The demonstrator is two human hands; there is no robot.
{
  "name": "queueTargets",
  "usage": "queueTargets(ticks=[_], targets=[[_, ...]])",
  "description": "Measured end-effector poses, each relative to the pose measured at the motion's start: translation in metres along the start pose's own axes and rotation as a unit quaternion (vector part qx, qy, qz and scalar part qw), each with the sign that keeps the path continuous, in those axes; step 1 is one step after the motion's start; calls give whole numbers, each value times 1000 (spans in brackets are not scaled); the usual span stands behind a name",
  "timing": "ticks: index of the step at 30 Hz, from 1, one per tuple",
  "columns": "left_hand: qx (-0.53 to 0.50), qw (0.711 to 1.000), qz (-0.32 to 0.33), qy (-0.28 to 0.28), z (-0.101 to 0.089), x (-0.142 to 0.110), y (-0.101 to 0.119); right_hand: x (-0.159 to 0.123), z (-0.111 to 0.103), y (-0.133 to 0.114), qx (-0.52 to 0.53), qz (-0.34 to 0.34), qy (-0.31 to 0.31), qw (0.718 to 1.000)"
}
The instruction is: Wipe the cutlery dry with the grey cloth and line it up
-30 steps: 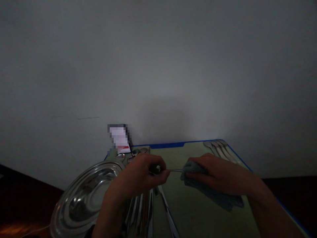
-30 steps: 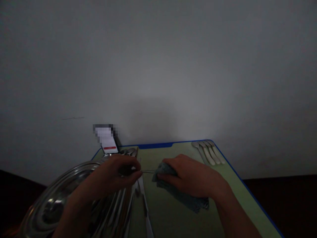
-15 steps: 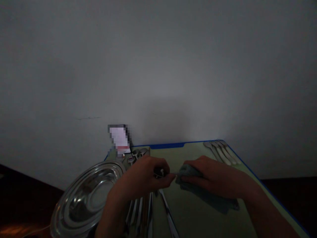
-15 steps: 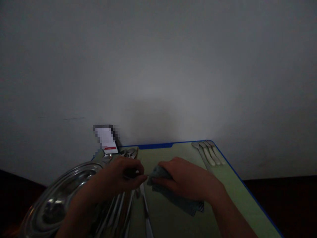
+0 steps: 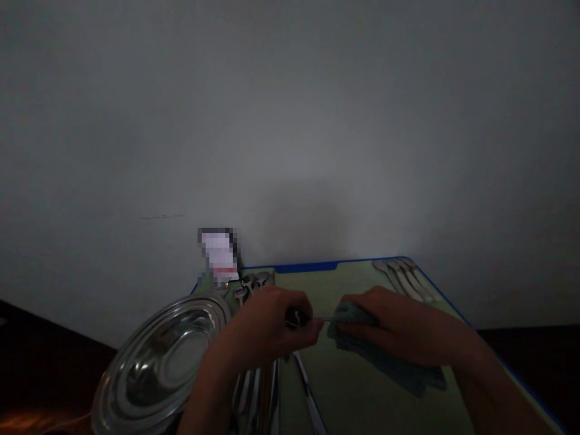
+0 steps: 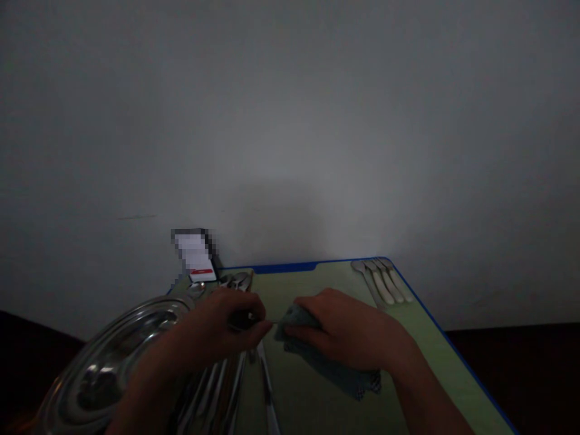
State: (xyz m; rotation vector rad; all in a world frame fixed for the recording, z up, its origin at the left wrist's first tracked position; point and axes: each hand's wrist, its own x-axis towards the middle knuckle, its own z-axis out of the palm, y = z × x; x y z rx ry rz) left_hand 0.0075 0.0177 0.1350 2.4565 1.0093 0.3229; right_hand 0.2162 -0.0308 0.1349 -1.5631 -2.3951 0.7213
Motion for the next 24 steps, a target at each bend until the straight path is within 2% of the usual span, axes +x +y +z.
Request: queueTargets(ticks=[8,18,24], targets=[[-8,1000,6,-29,-2,2,3,3,2,-1,-3,-13,-3,1000],[-12,1000,-11,-1,-5,-5,-7,-1,-3,6,4,25,3,1000],[1,1000,-10,1,-6,-4,-5,0,-3,3,11,9,2,1000]])
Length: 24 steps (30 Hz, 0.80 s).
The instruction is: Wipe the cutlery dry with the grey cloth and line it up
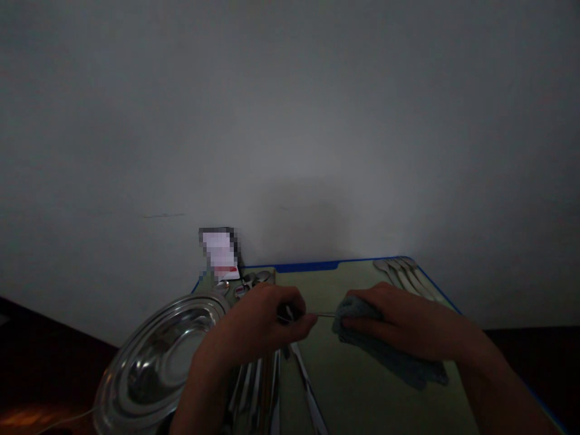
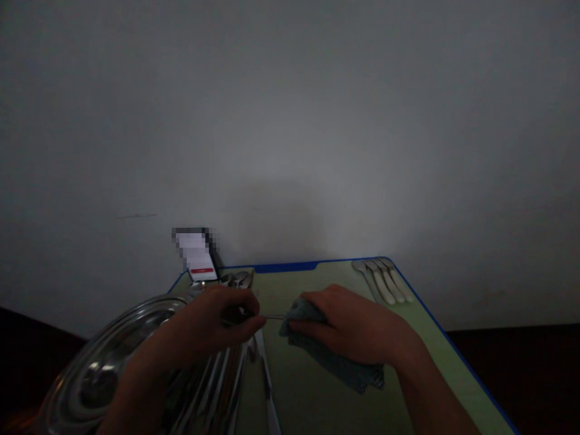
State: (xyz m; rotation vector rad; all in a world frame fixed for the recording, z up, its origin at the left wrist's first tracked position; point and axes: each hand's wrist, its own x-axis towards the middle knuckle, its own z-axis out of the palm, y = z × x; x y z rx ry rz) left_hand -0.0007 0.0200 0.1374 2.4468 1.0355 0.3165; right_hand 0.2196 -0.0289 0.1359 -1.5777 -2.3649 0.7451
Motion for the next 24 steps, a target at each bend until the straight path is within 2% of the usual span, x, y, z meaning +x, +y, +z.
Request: queueTargets(ticks=[11,19,24], targets=[[7,1000,17,-23,10,8,12,4,9,-5,-5,-29,-17,999],[-22,1000,-3,0,-3,-2,-2,-3,-1,4,8,-3,5,1000],[-7,1000,-8,21,-2,-3,-6,-5,-3,10,2,22,21,1000]])
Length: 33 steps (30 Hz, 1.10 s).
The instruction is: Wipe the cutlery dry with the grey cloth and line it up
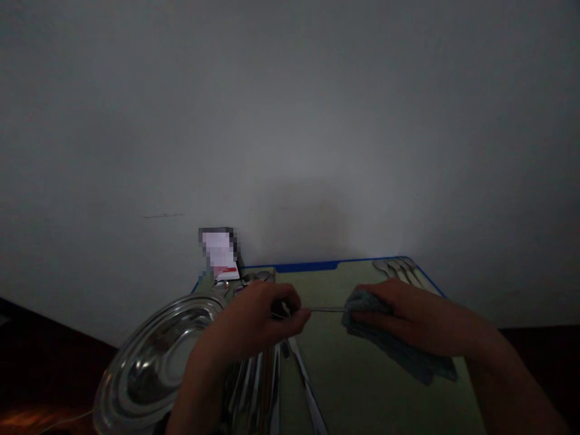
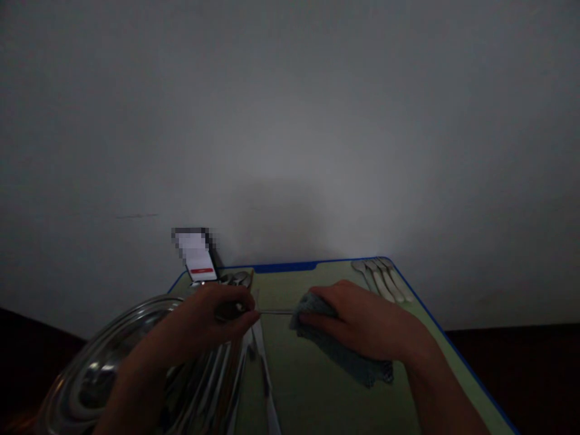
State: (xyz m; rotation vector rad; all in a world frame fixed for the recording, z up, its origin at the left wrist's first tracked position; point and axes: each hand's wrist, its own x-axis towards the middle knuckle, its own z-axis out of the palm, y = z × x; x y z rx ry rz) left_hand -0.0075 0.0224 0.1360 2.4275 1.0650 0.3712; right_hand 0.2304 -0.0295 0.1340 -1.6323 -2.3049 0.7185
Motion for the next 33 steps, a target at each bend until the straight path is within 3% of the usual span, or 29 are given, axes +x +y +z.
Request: queueTargets(ticks=[8,21,33], targets=[[10,999,31,-35,11,9,14,9,11,-15,-14,-67,-35,997],[-10,1000,7,5,1,1,-2,4,1,-5,0,-7,-3,1000],[-8,999,36,1,6,6,7,8,8,-10,-2,-32,-2,999]])
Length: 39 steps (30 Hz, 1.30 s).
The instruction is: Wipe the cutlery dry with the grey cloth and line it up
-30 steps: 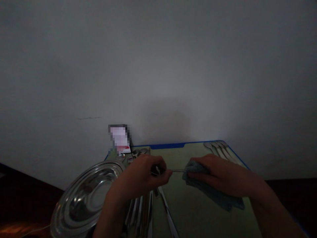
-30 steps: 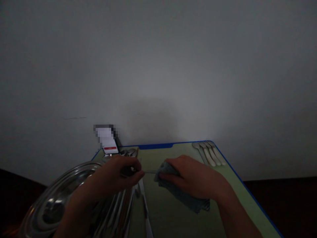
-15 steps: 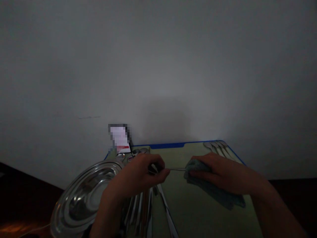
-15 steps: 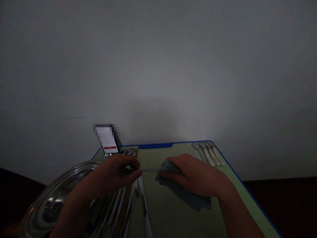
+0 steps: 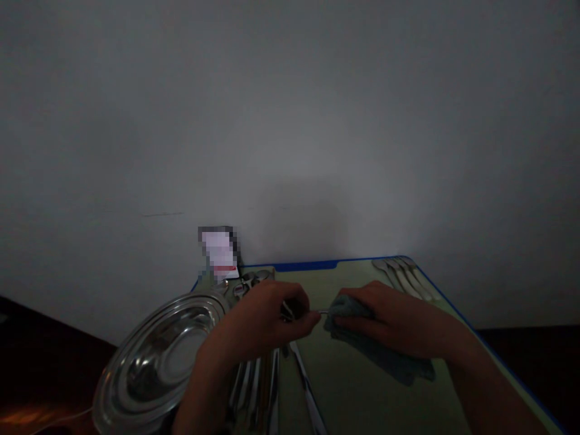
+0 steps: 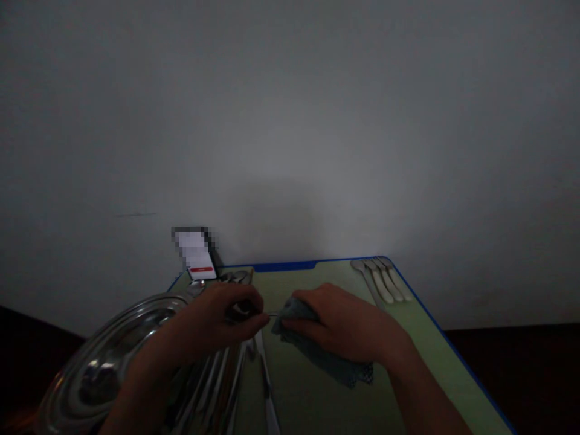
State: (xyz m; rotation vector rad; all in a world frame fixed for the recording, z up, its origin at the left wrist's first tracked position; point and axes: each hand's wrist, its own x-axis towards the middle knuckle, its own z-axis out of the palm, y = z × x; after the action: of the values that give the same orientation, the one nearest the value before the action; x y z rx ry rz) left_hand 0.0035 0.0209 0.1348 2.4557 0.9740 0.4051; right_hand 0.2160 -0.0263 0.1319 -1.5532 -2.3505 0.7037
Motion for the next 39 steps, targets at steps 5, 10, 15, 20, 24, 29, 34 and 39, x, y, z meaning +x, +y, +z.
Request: queueTargets(ticks=[5,10,15,20,24,29,34,39], targets=[[-3,1000,-3,-5,-1,0,-1,-2,-4,-1,-1,17,-2,1000],[-4,1000,-19,-6,-6,-3,-5,-5,-6,4,9,19,3,1000],[-33,998,-47,-10,-11,-9,-11,-5,-7,14,6,44,20,999],[-15,999,-43,5,-11,-10,-13,-5,-6,12,-5,39,24,999],[-7,999,-37,4,-8,-7,-11,-3,-4,5,-6,30,20,999],[9,1000,-27,-2,-4,-4,-8,-2,0,0,-3,26,4,1000],[0,1000,-28,-10,-5,-3,-4,-2,-2,0,-3,24,4,1000],[3,1000,-26,-11,-5,-4,-4,-4,-6,1,5,26,2,1000]])
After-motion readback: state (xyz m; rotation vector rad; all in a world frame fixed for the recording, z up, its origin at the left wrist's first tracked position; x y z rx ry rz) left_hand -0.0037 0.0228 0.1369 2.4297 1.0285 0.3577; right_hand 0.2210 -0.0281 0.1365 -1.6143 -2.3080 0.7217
